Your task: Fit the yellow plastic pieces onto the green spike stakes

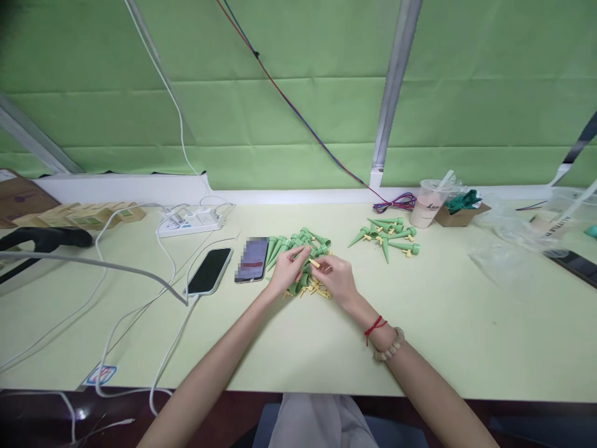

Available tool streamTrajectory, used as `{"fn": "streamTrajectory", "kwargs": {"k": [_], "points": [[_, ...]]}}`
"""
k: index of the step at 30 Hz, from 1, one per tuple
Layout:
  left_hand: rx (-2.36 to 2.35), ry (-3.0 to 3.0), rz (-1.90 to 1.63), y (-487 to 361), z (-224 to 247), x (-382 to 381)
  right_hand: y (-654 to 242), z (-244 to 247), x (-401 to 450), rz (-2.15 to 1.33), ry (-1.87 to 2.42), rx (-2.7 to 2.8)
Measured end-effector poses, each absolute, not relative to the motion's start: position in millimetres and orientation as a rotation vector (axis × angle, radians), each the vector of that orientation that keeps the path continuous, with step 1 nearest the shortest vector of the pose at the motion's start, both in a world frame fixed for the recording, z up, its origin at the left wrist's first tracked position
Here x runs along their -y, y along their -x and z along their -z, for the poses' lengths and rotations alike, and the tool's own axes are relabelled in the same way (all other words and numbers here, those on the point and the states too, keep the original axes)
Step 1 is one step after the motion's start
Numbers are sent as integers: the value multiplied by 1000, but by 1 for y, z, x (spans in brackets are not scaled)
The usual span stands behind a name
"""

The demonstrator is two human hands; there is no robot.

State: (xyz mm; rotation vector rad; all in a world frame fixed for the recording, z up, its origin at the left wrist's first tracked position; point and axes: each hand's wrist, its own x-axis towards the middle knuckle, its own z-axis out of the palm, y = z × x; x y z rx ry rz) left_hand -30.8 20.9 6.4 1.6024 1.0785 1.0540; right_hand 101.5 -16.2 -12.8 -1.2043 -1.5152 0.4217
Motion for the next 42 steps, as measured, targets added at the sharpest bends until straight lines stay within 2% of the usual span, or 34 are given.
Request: {"fn": "streamTrajectory", "kwargs": {"k": [4, 7, 9, 16, 21, 30, 37, 42], "points": [[-1073, -1590, -1026, 31, -5, -21, -105, 17, 16, -207, 1220, 1652], [-1056, -1589, -1027, 30, -7, -18, -106, 17, 16, -230, 1238, 1632], [-1053, -1579, -1065, 30, -9, -16, -105, 15, 15, -401, 1244, 1533], [-1064, -1548, -1133, 31, -14, -13, -105, 6, 9, -1448, 1161, 1053], [-1064, -1618, -1135, 31, -11, -13, -110, 7, 8, -1634, 1018, 947], [-1152, -1630, -1132, 31, -3, -17, -107, 12, 6, -1268, 1172, 1057], [-1307, -1531, -1259, 47, -4, -34, -109, 17, 12, -459, 1246, 1488], [-1503, -1715, -1355, 58, -4, -42, -115, 21, 7, -464, 1439, 1428]]}}
